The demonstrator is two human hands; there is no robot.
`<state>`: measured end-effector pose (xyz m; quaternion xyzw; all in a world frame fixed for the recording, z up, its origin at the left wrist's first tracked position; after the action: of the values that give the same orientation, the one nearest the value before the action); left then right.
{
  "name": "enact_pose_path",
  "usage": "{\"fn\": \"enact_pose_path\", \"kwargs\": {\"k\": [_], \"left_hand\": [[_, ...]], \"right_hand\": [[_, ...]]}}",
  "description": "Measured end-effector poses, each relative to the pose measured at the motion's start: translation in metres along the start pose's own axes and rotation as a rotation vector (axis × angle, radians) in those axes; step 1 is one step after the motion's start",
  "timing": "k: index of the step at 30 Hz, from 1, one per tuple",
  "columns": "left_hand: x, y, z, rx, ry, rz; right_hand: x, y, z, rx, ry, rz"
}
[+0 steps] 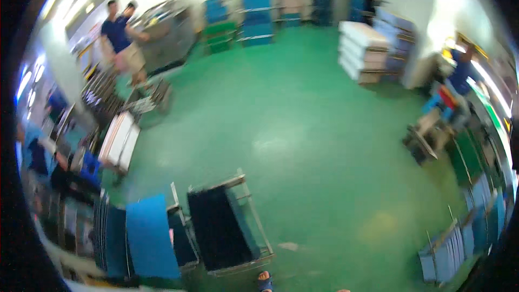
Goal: Inspecting and sorting industrial glass or electronic component sheets into metal drying racks.
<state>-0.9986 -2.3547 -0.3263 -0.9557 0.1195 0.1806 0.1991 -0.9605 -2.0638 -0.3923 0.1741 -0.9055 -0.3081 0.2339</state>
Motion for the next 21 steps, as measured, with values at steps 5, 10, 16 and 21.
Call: {"fn": "enact_pose_path", "kwargs": {"k": [5,10,16,21], "left_hand": [[0.001,-0.097,-0.019,0.165,0.128,0.180],[-0.029,-0.171,-0.015,0.104,0.057,0.696],[-0.001,-0.401,-0.005,0.348,-0.137,0.909],[0.095,-0.575,0.003,0.506,-0.111,1.192]], "right_hand": [[-0.119,0.045,-0.145,0.074,-0.187,0.439],[-0.229,0.026,-0.190,-0.157,-0.141,0.510],[-0.443,0.046,-0.323,-0.525,-0.423,0.694],[-0.611,0.012,-0.473,-1.208,-1.211,1.224]]}}
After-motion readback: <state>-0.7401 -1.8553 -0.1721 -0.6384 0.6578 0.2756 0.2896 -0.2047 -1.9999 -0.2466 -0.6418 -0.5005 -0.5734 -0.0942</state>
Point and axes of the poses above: each hand's wrist, its own z-axis towards the middle knuckle, its own y-axis out of the back of the hand, x = y × z, the point moved 7 cm from there along z, towards the middle knuckle
